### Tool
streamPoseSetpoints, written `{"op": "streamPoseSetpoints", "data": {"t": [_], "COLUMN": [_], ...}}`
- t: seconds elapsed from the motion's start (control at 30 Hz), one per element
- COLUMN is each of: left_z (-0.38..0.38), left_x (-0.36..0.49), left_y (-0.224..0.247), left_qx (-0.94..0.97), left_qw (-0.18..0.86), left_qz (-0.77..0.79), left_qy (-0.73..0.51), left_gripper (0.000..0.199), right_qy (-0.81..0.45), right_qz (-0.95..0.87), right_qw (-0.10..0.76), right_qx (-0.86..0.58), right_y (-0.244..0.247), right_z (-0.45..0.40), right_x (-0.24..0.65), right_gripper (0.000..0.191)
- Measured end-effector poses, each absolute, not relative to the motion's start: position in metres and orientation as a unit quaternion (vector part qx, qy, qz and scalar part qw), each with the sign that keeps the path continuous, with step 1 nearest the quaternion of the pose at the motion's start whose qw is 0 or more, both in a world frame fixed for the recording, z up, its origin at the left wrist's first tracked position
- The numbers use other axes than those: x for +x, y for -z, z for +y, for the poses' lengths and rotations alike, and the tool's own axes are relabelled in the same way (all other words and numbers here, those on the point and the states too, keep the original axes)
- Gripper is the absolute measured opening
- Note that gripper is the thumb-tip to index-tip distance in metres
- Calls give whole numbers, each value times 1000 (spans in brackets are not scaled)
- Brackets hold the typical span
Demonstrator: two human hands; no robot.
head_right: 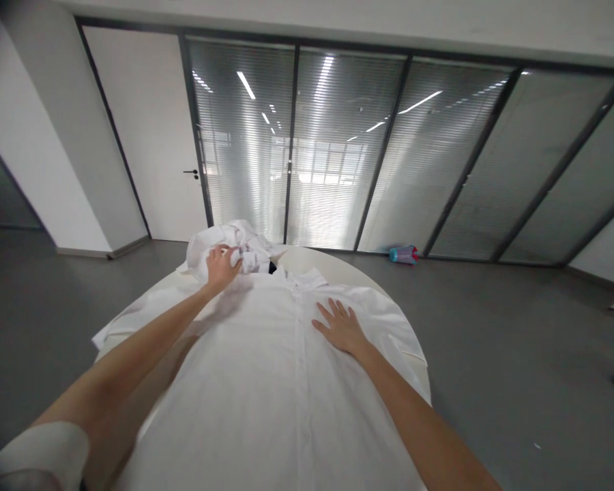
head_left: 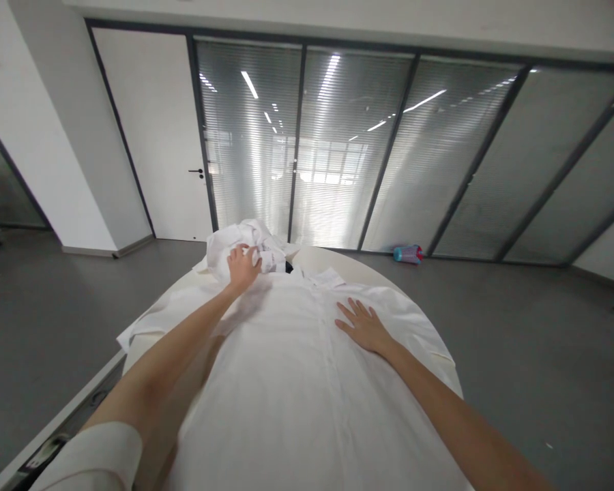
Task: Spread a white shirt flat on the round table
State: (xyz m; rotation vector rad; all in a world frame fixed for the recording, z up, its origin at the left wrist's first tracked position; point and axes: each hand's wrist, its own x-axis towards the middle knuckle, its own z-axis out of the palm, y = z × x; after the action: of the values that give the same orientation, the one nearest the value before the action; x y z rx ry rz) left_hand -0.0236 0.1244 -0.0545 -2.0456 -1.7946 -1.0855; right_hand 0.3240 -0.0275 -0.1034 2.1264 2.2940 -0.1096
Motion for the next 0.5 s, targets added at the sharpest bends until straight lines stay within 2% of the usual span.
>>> {"op": "streamPoseSetpoints", "data": {"t": [0.07,0.13,0.3,0.4,0.5], "left_z": [134,143,147,143,130], "left_x": [-39,-61,-105,-102,-77], "left_y": [41,29,10,-5,-22], "left_qx": [-589,-514,-509,-538,-591], "left_qw": [116,94,-50,-32,-10], "left_qz": [-662,-692,-647,-604,-535], "left_qy": [450,498,566,588,604], "left_gripper": [60,64,32,20,20], "right_qy": [27,23,19,16,15], "right_qz": [731,731,733,735,735], "right_qw": [5,2,-10,-24,-53], "right_qx": [682,682,680,678,676], "right_y": [104,105,107,111,113], "right_z": [-29,-29,-28,-28,-27], "right_x": [323,323,324,326,326], "right_gripper": [72,71,71,69,68]}}
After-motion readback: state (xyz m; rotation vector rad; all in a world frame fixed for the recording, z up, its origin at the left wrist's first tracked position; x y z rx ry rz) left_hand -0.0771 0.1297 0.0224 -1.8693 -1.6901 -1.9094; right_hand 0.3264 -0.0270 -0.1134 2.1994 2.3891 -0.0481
